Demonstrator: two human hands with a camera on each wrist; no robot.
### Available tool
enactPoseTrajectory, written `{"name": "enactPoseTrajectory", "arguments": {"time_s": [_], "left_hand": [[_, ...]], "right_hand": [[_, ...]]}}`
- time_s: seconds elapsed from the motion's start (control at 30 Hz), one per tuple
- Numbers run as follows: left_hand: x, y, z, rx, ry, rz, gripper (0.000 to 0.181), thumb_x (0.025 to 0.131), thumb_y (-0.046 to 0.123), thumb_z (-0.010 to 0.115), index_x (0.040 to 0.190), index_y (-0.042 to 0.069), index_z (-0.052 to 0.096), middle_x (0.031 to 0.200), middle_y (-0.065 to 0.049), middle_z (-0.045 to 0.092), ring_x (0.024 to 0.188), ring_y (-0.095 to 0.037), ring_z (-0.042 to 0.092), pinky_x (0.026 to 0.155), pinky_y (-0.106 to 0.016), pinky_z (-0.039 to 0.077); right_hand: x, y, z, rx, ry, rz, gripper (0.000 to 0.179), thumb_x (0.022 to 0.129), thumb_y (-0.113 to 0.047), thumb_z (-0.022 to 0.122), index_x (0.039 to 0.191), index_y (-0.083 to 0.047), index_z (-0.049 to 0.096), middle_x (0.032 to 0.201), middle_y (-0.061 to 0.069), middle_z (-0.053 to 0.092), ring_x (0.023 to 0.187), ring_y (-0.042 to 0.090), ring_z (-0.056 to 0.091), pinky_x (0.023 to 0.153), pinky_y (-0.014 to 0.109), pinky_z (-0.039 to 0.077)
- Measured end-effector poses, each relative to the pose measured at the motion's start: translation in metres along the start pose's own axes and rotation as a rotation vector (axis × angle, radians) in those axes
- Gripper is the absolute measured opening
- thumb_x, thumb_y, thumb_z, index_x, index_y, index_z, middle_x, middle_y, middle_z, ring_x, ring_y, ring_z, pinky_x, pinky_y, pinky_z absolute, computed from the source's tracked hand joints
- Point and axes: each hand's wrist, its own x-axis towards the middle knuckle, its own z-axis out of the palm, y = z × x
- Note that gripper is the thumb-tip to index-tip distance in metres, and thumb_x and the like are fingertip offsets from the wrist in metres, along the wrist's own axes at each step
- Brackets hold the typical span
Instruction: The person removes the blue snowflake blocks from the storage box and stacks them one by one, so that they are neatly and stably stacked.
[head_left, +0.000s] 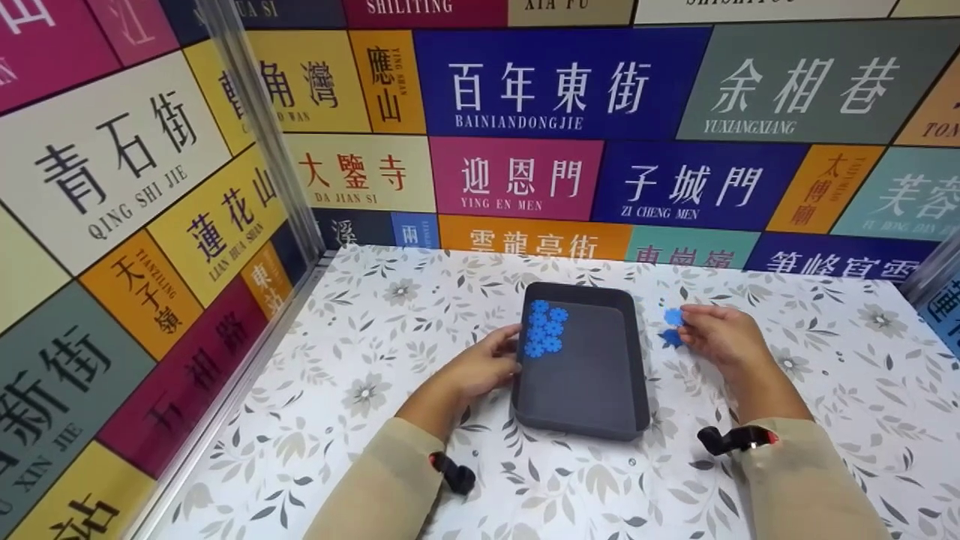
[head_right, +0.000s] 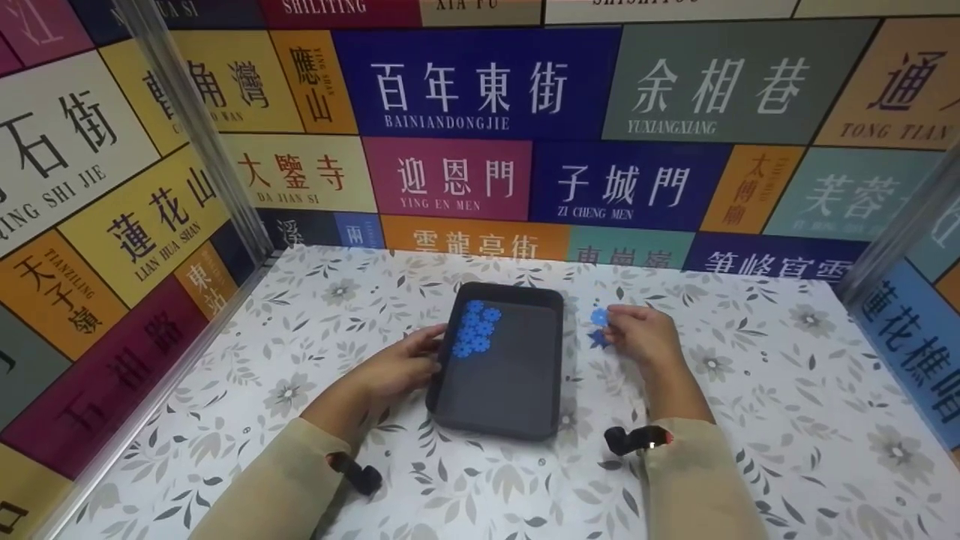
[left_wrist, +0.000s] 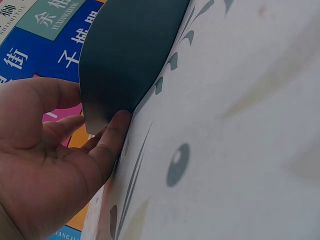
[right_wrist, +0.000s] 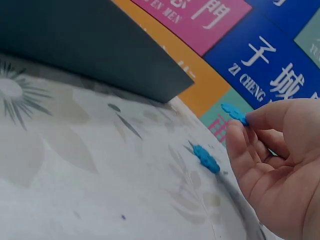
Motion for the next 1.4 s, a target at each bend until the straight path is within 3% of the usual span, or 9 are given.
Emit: {"name": "enactPoseTrajectory", "arguments": {"time_s": [0.1,0.23,0.33,0.53,1.4], "left_hand": [[0.000,0.000,-0.001,0.006,0.000,0.004,0.078,0.093,0.001,0.059,0.166,0.017,0.040,0.163,-0.018,0.048,0.145,-0.033,0.053,0.116,-0.048,0.054],[-0.001,-0.001,-0.001,0.004,0.002,0.014,0.078,0.092,-0.001,0.059,0.166,0.017,0.041,0.163,-0.019,0.047,0.145,-0.034,0.054,0.114,-0.048,0.055],[-0.001,-0.001,-0.002,0.003,0.005,0.017,0.078,0.092,-0.001,0.059,0.166,0.018,0.041,0.164,-0.019,0.047,0.145,-0.034,0.054,0.114,-0.047,0.055],[-0.001,-0.001,-0.001,0.001,-0.001,0.018,0.078,0.093,0.000,0.059,0.166,0.017,0.040,0.164,-0.019,0.047,0.145,-0.034,0.054,0.113,-0.047,0.055],[0.002,-0.002,-0.001,0.044,0.007,-0.001,0.077,0.093,0.002,0.060,0.165,0.019,0.042,0.162,-0.016,0.049,0.143,-0.030,0.055,0.113,-0.045,0.055]], "right_hand": [[0.004,0.005,-0.006,-0.096,0.021,0.014,0.017,0.103,-0.012,0.070,0.118,-0.011,0.078,0.088,-0.006,0.076,0.081,0.007,0.070,0.075,0.020,0.062],[0.007,0.011,-0.013,-0.208,0.042,0.033,0.020,0.102,-0.015,0.072,0.121,-0.010,0.077,0.087,-0.008,0.077,0.078,0.005,0.068,0.072,0.018,0.060],[0.007,0.013,-0.014,-0.203,0.029,0.036,0.017,0.102,-0.012,0.071,0.117,-0.009,0.076,0.086,-0.006,0.078,0.076,0.004,0.068,0.071,0.017,0.060],[0.007,0.015,-0.013,-0.233,0.016,0.027,0.028,0.102,-0.011,0.070,0.128,0.000,0.069,0.085,-0.005,0.077,0.074,0.004,0.069,0.071,0.018,0.061],[0.006,0.018,-0.009,-0.330,0.070,0.011,0.047,0.103,-0.012,0.070,0.142,0.010,0.057,0.085,-0.008,0.077,0.075,0.002,0.071,0.075,0.018,0.063]]}}
